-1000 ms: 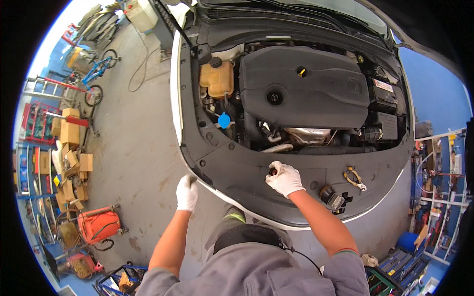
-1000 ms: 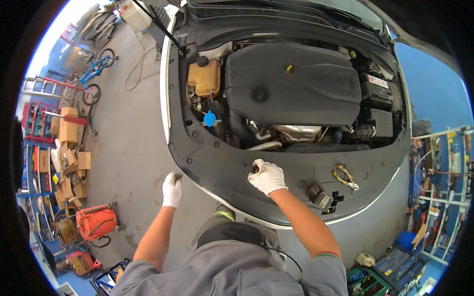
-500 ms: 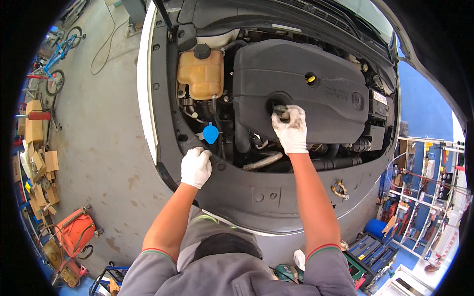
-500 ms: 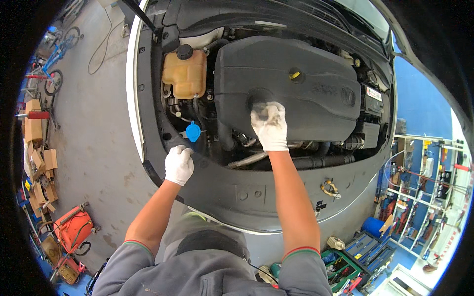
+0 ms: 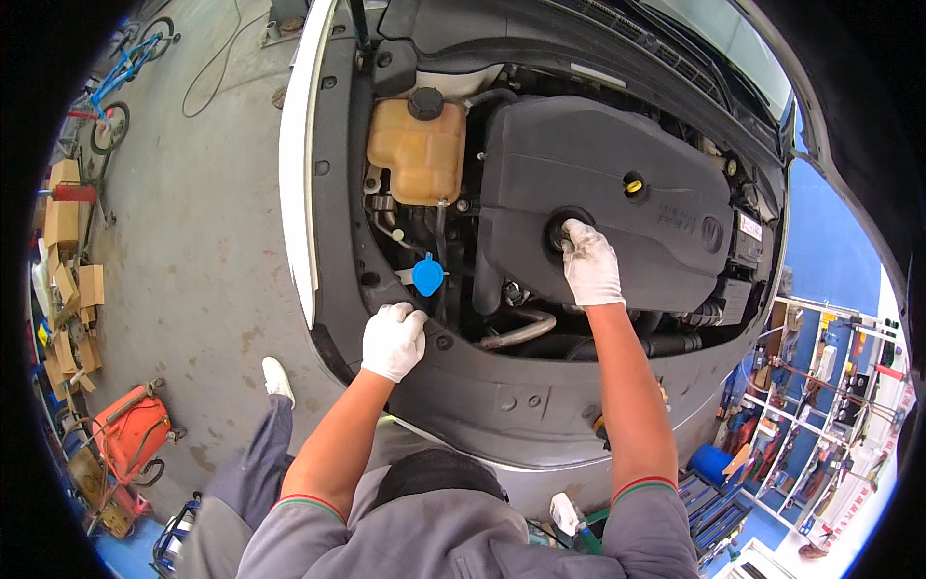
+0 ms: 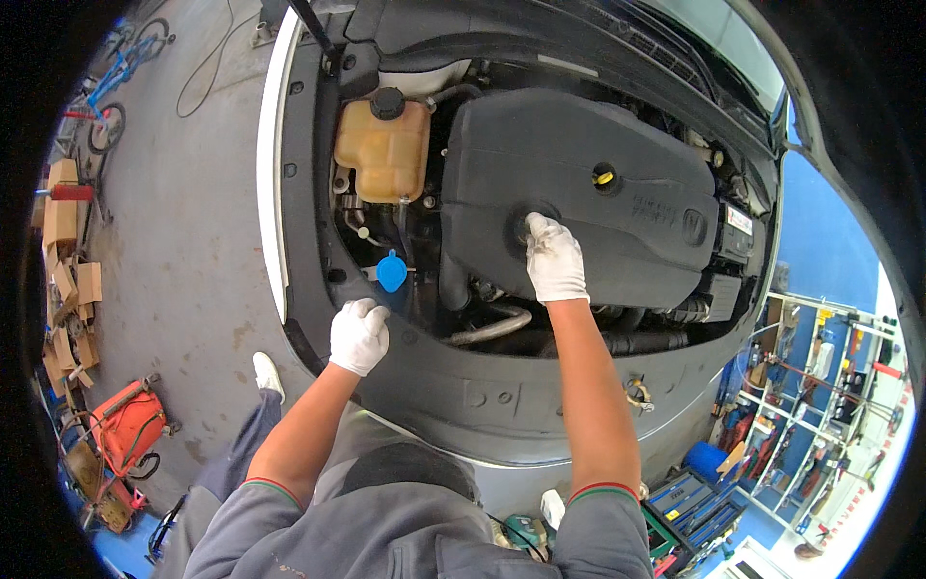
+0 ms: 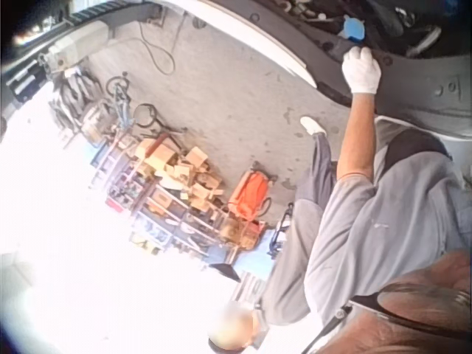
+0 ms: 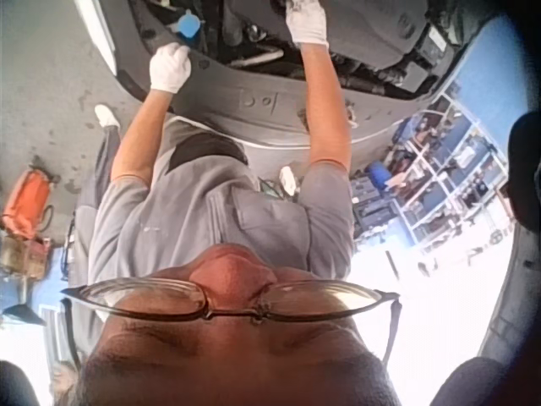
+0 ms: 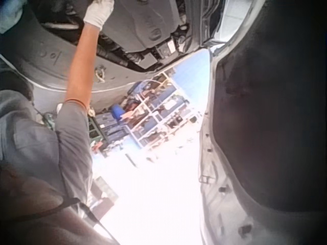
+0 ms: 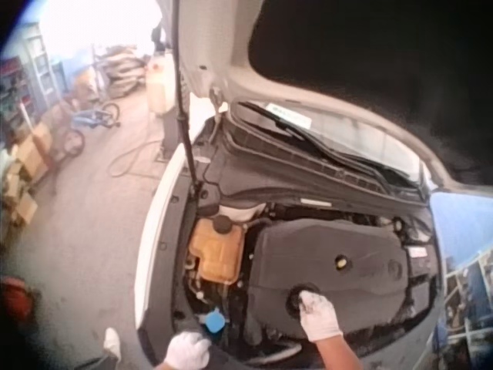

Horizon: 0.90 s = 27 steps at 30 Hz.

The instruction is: The person checks the engine oil level using the dipstick, wipes it, reinserts it, and checks again. Then they pour new engine oil into the engine using a funnel and recheck the level with the dipstick before closing the oil cap.

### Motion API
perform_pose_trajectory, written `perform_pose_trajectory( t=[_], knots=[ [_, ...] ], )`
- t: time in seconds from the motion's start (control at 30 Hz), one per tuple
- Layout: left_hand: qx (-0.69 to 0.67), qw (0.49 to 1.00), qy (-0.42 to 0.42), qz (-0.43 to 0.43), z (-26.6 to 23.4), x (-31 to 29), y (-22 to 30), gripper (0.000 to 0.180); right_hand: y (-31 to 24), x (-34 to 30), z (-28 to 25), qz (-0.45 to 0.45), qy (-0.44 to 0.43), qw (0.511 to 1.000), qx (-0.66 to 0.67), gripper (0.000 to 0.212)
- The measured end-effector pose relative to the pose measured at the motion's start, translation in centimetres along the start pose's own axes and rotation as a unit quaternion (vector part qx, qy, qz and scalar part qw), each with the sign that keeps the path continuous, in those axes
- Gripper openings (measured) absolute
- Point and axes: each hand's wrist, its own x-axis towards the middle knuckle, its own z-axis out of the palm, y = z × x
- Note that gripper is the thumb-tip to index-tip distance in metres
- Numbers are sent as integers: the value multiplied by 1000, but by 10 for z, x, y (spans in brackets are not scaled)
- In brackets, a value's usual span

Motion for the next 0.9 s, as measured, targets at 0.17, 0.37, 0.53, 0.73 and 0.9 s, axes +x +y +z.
perform_pose_trajectory(
  t=[0.17,0.37,0.53,0.73,0.9],
  knots=[
    [-6,1000,1,-2,-3,2,0,17,1,8,-3,-147,-15,977,-153,8],
    [-11,1000,6,-7,-6,3,1,14,-8,18,-2,-24,-100,984,-147,14],
    [-21,1000,16,-11,-5,1,1,12,-30,28,2,329,-63,933,131,36],
    [-16,1000,-3,-20,-6,-1,-1,12,-28,11,-8,120,-38,991,-42,39],
    [-13,1000,-3,-24,-7,0,2,12,-18,21,-12,118,-184,969,-115,46]
  ],
)
